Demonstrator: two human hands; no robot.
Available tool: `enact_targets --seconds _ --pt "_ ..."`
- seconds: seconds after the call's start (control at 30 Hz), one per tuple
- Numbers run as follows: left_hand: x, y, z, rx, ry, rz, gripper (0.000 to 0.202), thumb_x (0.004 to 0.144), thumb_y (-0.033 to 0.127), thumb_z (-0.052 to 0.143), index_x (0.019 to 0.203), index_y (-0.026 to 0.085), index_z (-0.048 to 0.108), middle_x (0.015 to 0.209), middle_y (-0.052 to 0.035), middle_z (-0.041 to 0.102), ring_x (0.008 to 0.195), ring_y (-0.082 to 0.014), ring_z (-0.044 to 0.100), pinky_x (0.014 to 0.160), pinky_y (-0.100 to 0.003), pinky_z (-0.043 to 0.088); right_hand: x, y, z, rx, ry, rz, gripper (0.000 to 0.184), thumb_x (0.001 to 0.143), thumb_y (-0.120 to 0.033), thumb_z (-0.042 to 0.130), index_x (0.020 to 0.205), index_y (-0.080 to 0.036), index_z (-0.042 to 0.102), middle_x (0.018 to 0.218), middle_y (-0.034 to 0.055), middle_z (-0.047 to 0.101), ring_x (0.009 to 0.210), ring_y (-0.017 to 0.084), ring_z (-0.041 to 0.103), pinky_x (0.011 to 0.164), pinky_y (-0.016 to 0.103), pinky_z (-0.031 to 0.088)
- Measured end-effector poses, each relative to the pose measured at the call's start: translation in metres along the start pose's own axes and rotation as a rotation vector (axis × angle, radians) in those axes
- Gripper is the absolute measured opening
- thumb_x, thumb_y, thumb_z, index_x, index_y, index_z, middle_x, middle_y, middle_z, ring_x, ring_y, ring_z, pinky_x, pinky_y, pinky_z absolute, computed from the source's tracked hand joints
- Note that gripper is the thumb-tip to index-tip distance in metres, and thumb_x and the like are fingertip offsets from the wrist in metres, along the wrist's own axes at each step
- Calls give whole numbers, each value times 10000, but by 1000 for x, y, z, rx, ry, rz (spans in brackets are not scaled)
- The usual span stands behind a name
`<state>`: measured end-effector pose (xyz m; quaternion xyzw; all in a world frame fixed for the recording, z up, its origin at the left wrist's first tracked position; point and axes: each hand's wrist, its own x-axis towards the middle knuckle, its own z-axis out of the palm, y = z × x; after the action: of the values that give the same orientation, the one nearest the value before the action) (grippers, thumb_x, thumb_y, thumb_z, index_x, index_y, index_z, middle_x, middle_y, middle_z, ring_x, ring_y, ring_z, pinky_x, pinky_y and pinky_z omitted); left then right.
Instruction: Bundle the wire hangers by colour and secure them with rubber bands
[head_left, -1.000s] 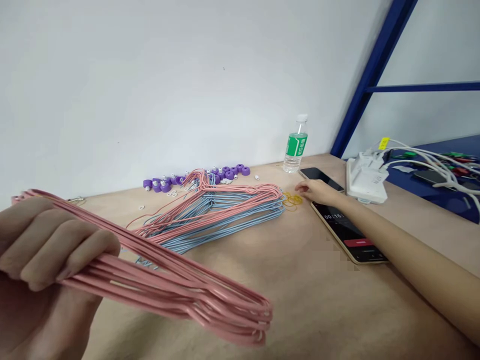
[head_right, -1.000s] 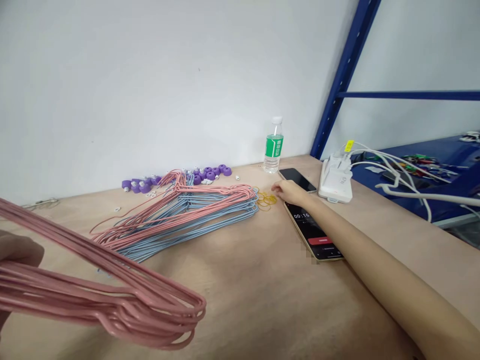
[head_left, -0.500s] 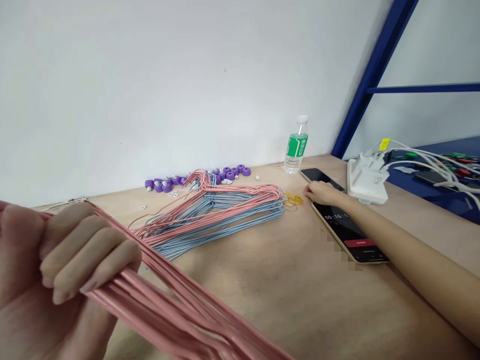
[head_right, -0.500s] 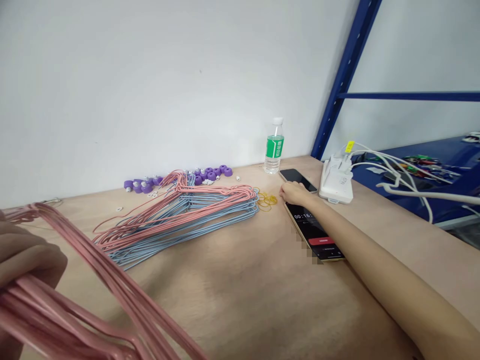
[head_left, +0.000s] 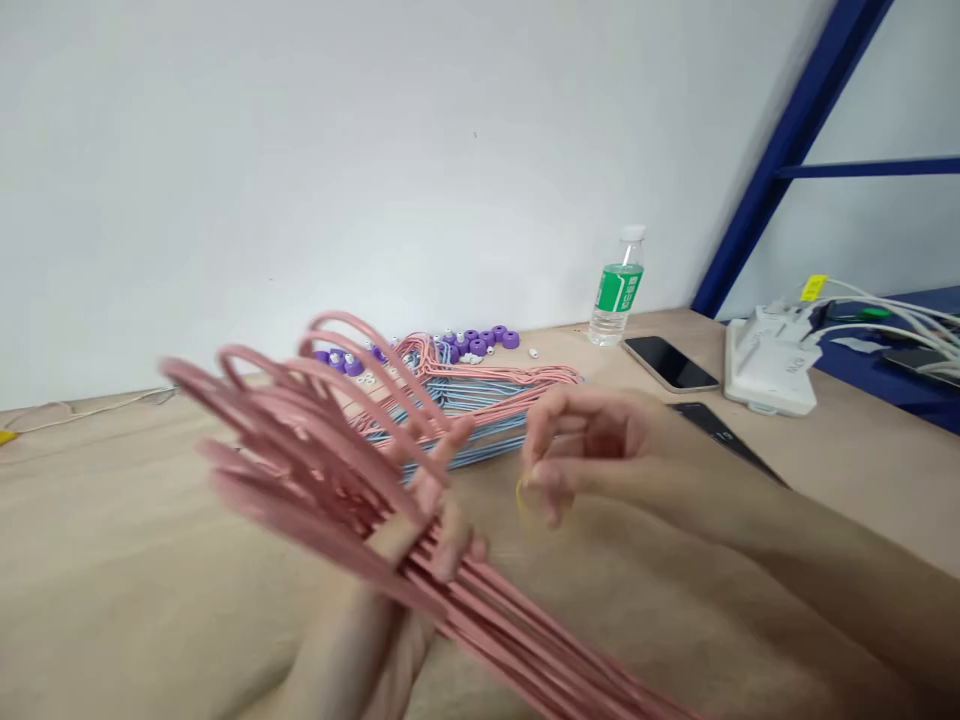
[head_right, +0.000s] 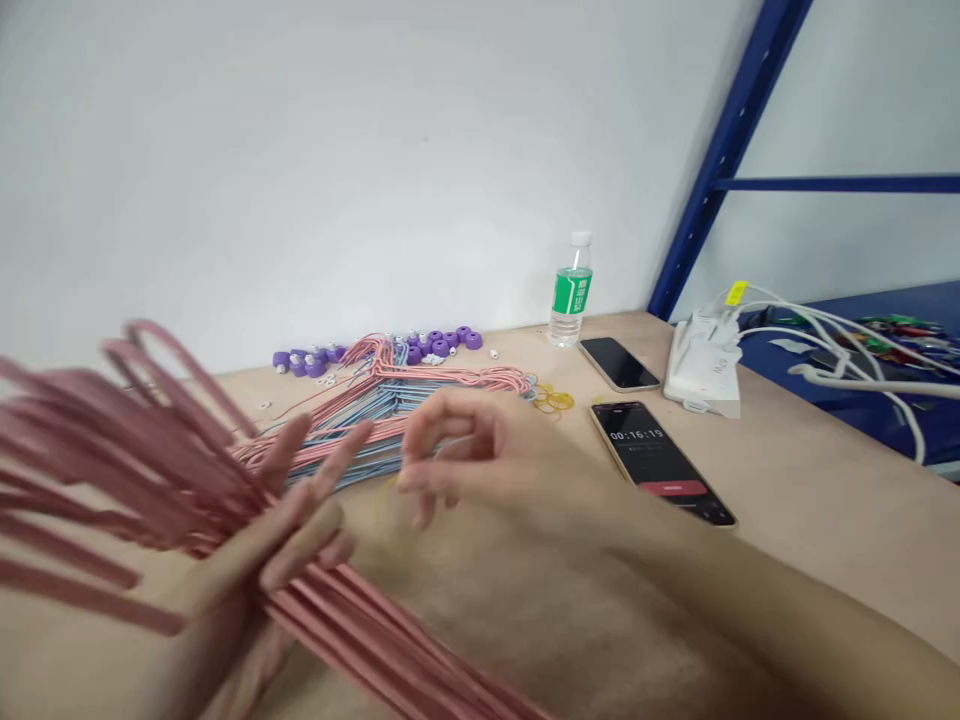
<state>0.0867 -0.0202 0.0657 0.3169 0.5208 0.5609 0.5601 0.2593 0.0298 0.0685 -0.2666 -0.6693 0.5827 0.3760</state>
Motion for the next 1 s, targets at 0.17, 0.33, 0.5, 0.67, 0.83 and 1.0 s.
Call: enact_targets --seconds 0.17,0.33,0.5,0.67,0.83,1.0 --pt "8 -24 4 -212 -249 -165 258 567 265 772 799 236 662 689 20 577 559 -86 477 522 -186 435 5 11 24 119 16 24 152 720 -233 635 742 -172 498 640 -23 594 571 95 594 545 228 475" --pt "12 -32 4 -253 -308 -175 200 587 258 774 708 185 632 594 40 511 534 -64 421 510 -163 394 10 19 17 9 135 32 165 702 -231 633 705 -179 476 666 -23 553 587 98 566 565 245 461" --pt "13 -32 5 -273 -313 -206 281 636 277 732 558 150 493 478 68 397 461 -48 319 503 -168 369 15 19 5 -32 -42 121 225 677 -257 643 791 -179 465 661 -38 518 609 92 520 611 253 448" --pt "15 -30 0 -304 -333 -197 357 633 253 710 490 167 395 420 91 295 413 -44 213 457 -173 326 16 8 -22 -412 -212 2 123 752 -256 560 724 -173 474 645 -37 466 571 73 437 528 212 381" --pt "8 -22 -1 -298 -199 -189 200 593 232 735 628 159 552 514 52 472 475 -51 358 484 -150 367 10 13 -14 -765 -58 -374 69 809 -189 511 756 -162 547 680 2 584 615 92 516 551 217 410" --pt "6 -20 2 -239 -206 -149 138 634 229 719 711 156 632 779 -11 601 626 -83 466 633 -200 442 2 18 13 -829 -19 -692 171 802 -34 417 851 -160 521 750 27 623 729 106 572 638 223 455"
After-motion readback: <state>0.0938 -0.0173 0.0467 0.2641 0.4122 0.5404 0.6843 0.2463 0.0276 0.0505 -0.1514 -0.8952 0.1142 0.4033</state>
